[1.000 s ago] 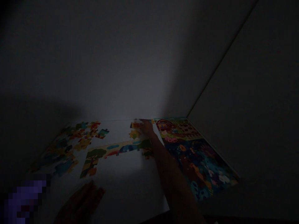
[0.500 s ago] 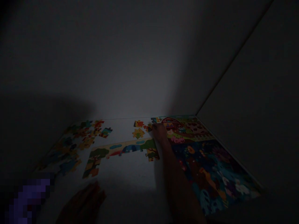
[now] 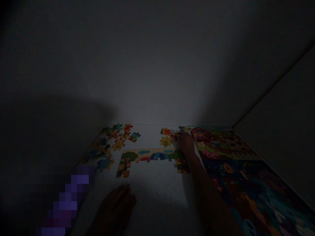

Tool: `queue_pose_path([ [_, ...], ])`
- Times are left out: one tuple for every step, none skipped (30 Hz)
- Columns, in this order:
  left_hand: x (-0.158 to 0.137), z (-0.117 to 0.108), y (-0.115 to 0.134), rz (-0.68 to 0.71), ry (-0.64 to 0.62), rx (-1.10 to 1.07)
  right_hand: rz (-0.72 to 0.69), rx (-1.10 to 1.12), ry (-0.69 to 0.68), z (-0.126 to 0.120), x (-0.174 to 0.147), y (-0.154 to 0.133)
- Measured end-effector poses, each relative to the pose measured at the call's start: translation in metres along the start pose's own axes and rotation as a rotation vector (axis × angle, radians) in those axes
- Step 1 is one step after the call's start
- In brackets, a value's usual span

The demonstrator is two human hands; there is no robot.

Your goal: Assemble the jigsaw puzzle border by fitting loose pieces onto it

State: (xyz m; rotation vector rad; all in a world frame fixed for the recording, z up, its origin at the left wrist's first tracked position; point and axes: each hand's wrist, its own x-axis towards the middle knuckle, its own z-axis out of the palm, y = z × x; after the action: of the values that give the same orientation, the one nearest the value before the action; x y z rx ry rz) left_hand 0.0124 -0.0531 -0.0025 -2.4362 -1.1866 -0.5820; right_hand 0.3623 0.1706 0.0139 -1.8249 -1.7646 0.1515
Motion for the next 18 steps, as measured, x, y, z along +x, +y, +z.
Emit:
queue_pose_path([
  [-0.001, -0.001, 0.001, -0.013, -0.012, -0.01, -0.039, 0.002, -0.024, 0.002, -0.001, -0.017],
  [-0.001, -0.002, 0.001, -0.024, -0.02, -0.024, -0.091, 0.019, -0.069, 0.006, -0.003, -0.038],
  [-0.001, -0.004, 0.001, -0.026, -0.026, -0.041, -0.134, 0.048, -0.138, 0.012, -0.004, -0.06],
  [0.0, -0.005, 0.001, -0.02, -0.034, -0.06, -0.144, 0.072, -0.227, 0.02, -0.006, -0.084],
  [0.001, -0.006, 0.001, -0.009, -0.034, -0.078, -0.151, 0.08, -0.317, 0.028, -0.008, -0.109],
  [0.002, -0.007, 0.0, 0.0, -0.028, -0.093, -0.163, 0.081, -0.372, 0.037, -0.009, -0.131],
  [0.002, -0.008, 0.0, 0.003, -0.016, -0.104, -0.167, 0.07, -0.397, 0.045, -0.01, -0.152],
  [0.003, -0.008, -0.001, 0.004, 0.001, -0.109, -0.148, 0.057, -0.394, 0.052, -0.01, -0.169],
  [0.003, -0.007, -0.001, 0.005, 0.021, -0.11, -0.115, 0.038, -0.391, 0.059, -0.01, -0.182],
  [0.002, -0.006, -0.001, 0.005, 0.039, -0.11, -0.079, 0.011, -0.388, 0.064, -0.01, -0.192],
  [0.001, -0.005, -0.001, 0.008, 0.049, -0.111, -0.046, -0.016, -0.378, 0.068, -0.009, -0.198],
  [-0.001, -0.003, -0.001, 0.003, 0.055, -0.111, -0.023, -0.041, -0.369, 0.071, -0.009, -0.201],
  [-0.002, -0.001, -0.001, -0.005, 0.061, -0.11, -0.01, -0.058, -0.357, 0.073, -0.009, -0.202],
  [-0.004, 0.001, 0.0, -0.011, 0.061, -0.108, -0.003, -0.065, -0.341, 0.074, -0.009, -0.2],
  [-0.005, 0.002, 0.0, -0.014, 0.064, -0.105, 0.0, -0.062, -0.324, 0.075, -0.008, -0.198],
  [-0.006, 0.002, 0.0, -0.011, 0.064, -0.105, 0.002, -0.053, -0.31, 0.076, -0.008, -0.196],
  [-0.006, 0.003, -0.001, -0.004, 0.058, -0.108, -0.003, -0.041, -0.301, 0.076, -0.008, -0.194],
  [-0.005, 0.002, -0.002, 0.007, 0.048, -0.112, -0.015, -0.028, -0.298, 0.077, -0.007, -0.192],
])
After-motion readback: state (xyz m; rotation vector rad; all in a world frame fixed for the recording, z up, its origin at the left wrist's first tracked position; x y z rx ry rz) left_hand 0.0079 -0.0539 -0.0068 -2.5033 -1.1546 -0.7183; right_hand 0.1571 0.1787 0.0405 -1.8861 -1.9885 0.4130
